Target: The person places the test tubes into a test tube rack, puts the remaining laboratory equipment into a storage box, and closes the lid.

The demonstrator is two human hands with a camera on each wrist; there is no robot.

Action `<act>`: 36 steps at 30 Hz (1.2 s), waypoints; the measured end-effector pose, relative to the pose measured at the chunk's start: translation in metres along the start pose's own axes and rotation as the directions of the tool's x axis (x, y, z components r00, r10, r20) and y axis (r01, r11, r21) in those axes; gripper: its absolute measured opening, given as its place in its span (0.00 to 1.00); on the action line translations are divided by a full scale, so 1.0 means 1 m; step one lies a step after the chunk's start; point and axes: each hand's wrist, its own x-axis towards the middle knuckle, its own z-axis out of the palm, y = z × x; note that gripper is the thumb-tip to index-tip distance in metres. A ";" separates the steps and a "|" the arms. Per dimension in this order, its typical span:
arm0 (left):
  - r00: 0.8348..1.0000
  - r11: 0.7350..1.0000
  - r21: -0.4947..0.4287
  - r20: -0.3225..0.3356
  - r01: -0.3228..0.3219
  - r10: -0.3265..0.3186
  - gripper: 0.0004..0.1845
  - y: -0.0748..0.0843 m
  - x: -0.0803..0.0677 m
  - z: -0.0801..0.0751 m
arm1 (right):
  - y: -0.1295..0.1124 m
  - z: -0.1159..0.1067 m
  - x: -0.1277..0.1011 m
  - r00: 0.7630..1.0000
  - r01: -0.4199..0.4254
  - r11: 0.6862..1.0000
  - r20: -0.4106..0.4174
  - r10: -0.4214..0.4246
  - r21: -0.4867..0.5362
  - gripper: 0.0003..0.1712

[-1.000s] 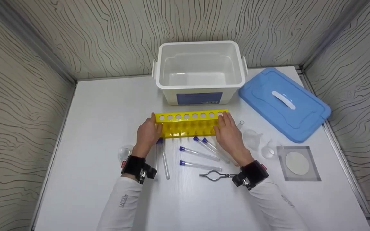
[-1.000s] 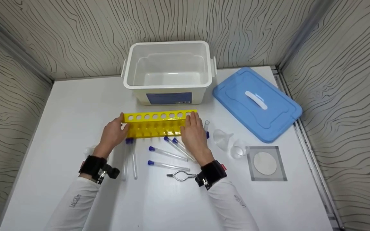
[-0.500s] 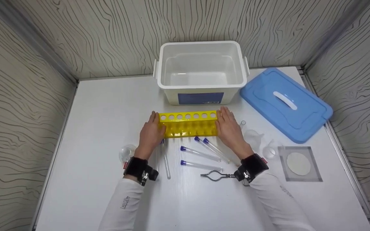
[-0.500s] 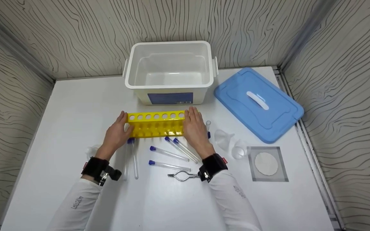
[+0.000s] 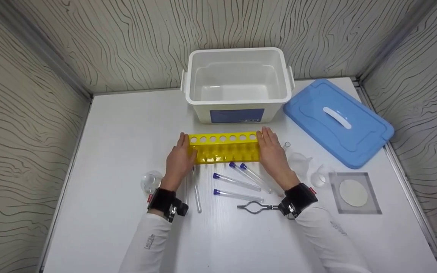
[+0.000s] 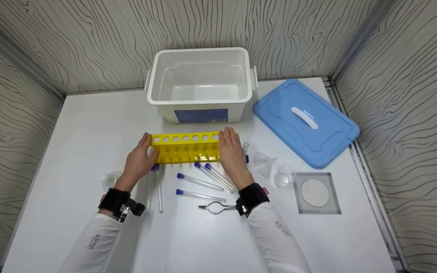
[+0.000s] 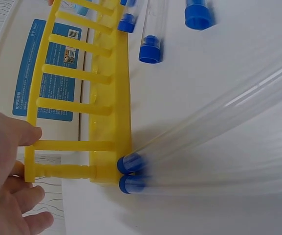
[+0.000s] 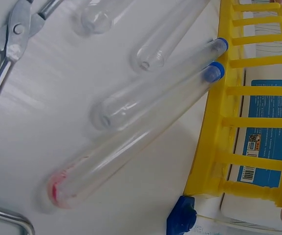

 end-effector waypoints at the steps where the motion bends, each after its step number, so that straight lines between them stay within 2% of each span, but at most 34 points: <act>1: 1.000 1.000 -0.002 0.000 0.003 -0.003 0.37 0.000 0.000 0.000 | 0.000 0.001 0.000 1.000 0.006 1.000 -0.009 -0.006 -0.004 0.27; 10: 1.000 1.000 -0.004 -0.005 0.030 -0.030 0.37 -0.002 -0.001 -0.002 | -0.006 0.003 0.000 1.000 0.007 0.998 0.009 -0.006 -0.055 0.27; 22: 1.000 0.999 -0.036 -0.013 0.023 -0.023 0.37 -0.010 -0.004 -0.005 | -0.009 0.005 0.000 0.998 0.037 0.996 0.044 -0.034 -0.086 0.33; 25: 0.999 0.997 -0.070 -0.031 0.035 -0.038 0.36 -0.010 -0.009 -0.007 | -0.011 0.004 0.001 0.998 0.036 0.996 0.056 -0.032 -0.085 0.33; 32: 0.990 0.991 -0.129 -0.133 0.032 -0.049 0.32 -0.006 -0.030 -0.015 | -0.012 0.004 0.000 0.998 0.019 0.995 0.054 -0.013 -0.103 0.32; 36: 0.991 0.991 -0.123 -0.113 0.058 -0.072 0.31 -0.010 -0.042 -0.013 | -0.011 0.004 0.000 0.998 0.016 0.994 0.059 -0.009 -0.112 0.32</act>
